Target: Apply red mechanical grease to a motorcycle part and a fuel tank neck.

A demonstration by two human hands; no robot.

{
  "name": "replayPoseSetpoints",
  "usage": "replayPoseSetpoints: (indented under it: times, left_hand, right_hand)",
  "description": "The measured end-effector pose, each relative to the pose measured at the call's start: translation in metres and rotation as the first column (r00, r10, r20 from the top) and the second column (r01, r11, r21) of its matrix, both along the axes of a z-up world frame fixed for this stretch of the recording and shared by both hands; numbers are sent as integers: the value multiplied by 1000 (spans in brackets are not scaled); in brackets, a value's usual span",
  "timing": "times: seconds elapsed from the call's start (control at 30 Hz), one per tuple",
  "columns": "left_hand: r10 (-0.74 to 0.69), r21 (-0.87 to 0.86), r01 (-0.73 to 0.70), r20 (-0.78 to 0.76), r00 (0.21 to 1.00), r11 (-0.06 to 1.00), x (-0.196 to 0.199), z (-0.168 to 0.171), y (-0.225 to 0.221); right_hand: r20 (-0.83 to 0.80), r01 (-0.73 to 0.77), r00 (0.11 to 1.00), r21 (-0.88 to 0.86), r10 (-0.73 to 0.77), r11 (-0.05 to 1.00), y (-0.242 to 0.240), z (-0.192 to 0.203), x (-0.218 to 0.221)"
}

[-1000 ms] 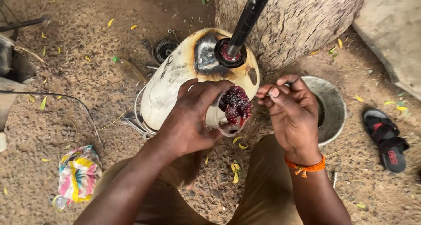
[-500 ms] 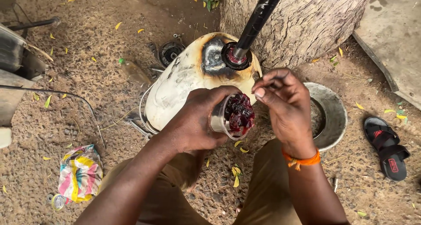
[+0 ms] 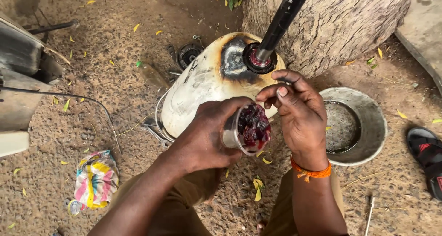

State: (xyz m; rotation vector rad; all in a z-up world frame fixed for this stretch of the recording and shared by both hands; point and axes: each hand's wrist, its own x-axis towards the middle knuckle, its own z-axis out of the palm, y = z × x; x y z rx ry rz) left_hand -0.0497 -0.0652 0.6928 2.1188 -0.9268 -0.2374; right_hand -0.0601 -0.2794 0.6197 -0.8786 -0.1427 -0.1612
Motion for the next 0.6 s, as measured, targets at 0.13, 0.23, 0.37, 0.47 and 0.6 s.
replayPoseSetpoints:
  times: [0.13, 0.23, 0.37, 0.47, 0.6]
  left_hand:
    - [37, 32, -36, -12, 999, 999, 5, 16, 2]
    - [15, -32, -16, -40, 999, 999, 8, 6, 2]
    - [-15, -65, 10, -69, 998, 998, 9, 11, 4]
    - [15, -15, -17, -170, 985, 1000, 9, 9, 6]
    - [1, -27, -4, -114, 993, 1000, 11, 1, 13]
  right_hand:
    - [34, -33, 999, 43, 31, 999, -6, -2, -4]
    - [89, -43, 995, -3, 43, 999, -4, 4, -7]
    - [111, -58, 991, -97, 68, 994, 2, -6, -4]
    - [199, -87, 973, -151, 116, 985, 6, -15, 1]
    - [336, 197, 942, -505, -19, 841, 13, 3, 1]
